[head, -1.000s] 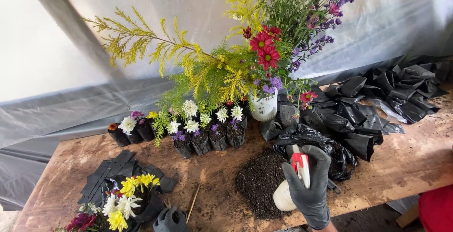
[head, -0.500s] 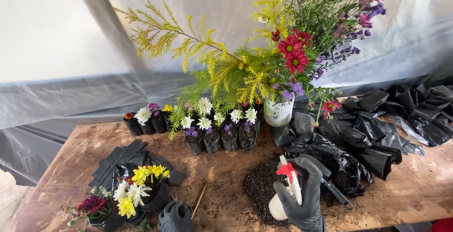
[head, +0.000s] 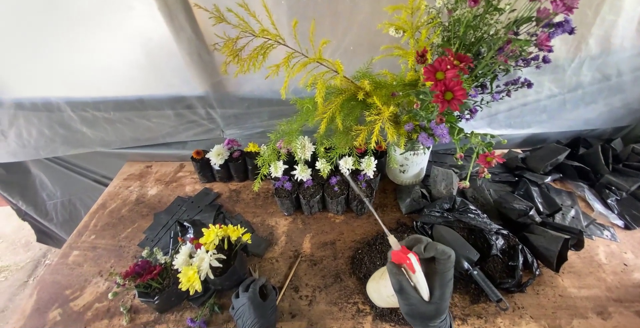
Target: The person scoops soil from a black bag onto a wooden table using a small trowel and spreads it with gloved hands. They then pick up a spray bottle and mist the soil pile and nearby potted flowers before returning to the soil.
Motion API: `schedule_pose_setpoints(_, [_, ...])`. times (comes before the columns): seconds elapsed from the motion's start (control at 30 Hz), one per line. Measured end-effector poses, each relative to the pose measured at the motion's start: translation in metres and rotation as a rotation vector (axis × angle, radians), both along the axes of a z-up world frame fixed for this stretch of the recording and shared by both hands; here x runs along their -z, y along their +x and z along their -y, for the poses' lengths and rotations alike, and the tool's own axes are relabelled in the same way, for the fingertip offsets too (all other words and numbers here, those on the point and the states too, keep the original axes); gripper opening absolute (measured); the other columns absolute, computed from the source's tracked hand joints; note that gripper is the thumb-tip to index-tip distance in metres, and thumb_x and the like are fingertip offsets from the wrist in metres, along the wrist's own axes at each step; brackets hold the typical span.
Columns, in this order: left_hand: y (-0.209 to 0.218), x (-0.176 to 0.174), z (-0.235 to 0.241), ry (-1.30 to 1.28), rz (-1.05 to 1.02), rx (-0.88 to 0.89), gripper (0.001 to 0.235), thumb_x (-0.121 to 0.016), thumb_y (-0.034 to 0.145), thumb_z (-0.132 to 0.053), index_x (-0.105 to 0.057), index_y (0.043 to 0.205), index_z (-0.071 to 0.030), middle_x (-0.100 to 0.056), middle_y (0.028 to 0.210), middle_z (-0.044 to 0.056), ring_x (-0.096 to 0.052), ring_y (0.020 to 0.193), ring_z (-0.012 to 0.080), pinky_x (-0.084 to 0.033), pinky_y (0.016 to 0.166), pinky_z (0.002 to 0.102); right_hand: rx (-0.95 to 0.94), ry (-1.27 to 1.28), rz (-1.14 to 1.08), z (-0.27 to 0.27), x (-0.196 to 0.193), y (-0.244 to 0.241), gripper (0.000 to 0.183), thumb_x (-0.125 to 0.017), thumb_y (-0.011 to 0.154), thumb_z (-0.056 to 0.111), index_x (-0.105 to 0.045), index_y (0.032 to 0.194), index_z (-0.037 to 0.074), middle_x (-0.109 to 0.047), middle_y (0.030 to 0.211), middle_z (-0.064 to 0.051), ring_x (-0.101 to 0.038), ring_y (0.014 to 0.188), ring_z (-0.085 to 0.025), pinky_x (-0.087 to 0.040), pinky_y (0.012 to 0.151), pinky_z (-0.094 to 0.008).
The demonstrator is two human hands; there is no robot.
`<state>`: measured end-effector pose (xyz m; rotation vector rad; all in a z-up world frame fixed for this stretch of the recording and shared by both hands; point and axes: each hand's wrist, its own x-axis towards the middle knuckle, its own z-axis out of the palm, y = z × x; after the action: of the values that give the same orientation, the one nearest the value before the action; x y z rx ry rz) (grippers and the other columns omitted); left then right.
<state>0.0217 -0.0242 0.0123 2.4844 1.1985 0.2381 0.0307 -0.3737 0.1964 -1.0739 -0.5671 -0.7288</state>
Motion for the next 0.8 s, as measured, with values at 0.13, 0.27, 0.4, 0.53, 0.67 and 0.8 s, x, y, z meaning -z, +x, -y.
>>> schedule_pose_setpoints(0.13, [-0.003,-0.004,0.001,0.039,0.065,0.007,0.027,-0.062,0.091,-0.049,-0.082,0.110,-0.045,-0.067,0.135,-0.016,-0.056,0.125,0.0270,-0.054,0.104,0.051,-0.059,0.107,0.015,-0.009,-0.021,-0.009,0.058,-0.076,0.078,-0.001,-0.046,0.127,0.010,-0.059,0.120,-0.023,-0.061,0.112,-0.034,-0.063,0.091,-0.048])
schedule_pose_setpoints(0.27, [-0.001,-0.005,-0.002,-0.007,0.017,0.015,0.030,-0.061,0.090,-0.054,-0.079,0.113,-0.047,-0.063,0.139,-0.018,-0.054,0.127,0.0257,-0.049,0.113,0.050,-0.121,0.150,0.107,-0.017,-0.019,-0.003,0.059,-0.073,0.078,-0.004,-0.047,0.129,0.010,-0.054,0.120,-0.005,-0.061,0.108,-0.035,-0.064,0.089,-0.054])
schedule_pose_setpoints(0.4, [-0.005,-0.019,0.000,-0.074,-0.021,0.030,0.032,-0.060,0.092,-0.051,-0.078,0.118,-0.047,-0.062,0.141,-0.019,-0.053,0.129,0.0239,-0.046,0.114,0.047,0.034,0.211,-0.105,-0.020,0.001,-0.003,0.064,-0.076,0.072,-0.013,-0.048,0.124,0.013,-0.055,0.107,-0.008,-0.060,0.108,-0.020,-0.062,0.090,-0.035])
schedule_pose_setpoints(0.53, [-0.009,-0.026,0.005,-0.042,0.005,0.052,0.031,-0.061,0.091,-0.047,-0.079,0.116,-0.044,-0.064,0.139,-0.018,-0.055,0.127,0.0248,-0.048,0.111,0.047,0.060,0.142,0.044,-0.025,-0.040,-0.015,0.058,-0.076,0.076,0.008,-0.047,0.126,0.010,-0.054,0.114,-0.018,-0.066,0.106,-0.039,-0.068,0.089,-0.057])
schedule_pose_setpoints(0.67, [-0.010,-0.023,0.007,-0.020,0.060,0.040,0.030,-0.061,0.091,-0.050,-0.080,0.113,-0.043,-0.065,0.137,-0.017,-0.053,0.128,0.0263,-0.045,0.111,0.049,-0.085,0.280,0.039,-0.004,0.023,0.019,0.079,-0.070,0.070,-0.020,-0.050,0.137,0.016,-0.057,0.126,0.002,-0.065,0.109,-0.027,-0.070,0.081,-0.040])
schedule_pose_setpoints(0.8, [-0.013,-0.021,0.009,0.012,0.097,0.061,0.031,-0.062,0.090,-0.047,-0.081,0.113,-0.040,-0.065,0.139,-0.012,-0.055,0.126,0.0276,-0.046,0.107,0.050,0.061,0.161,-0.061,-0.007,-0.011,0.002,0.063,-0.073,0.075,-0.008,-0.048,0.131,0.009,-0.056,0.120,-0.006,-0.067,0.106,-0.028,-0.066,0.091,-0.041])
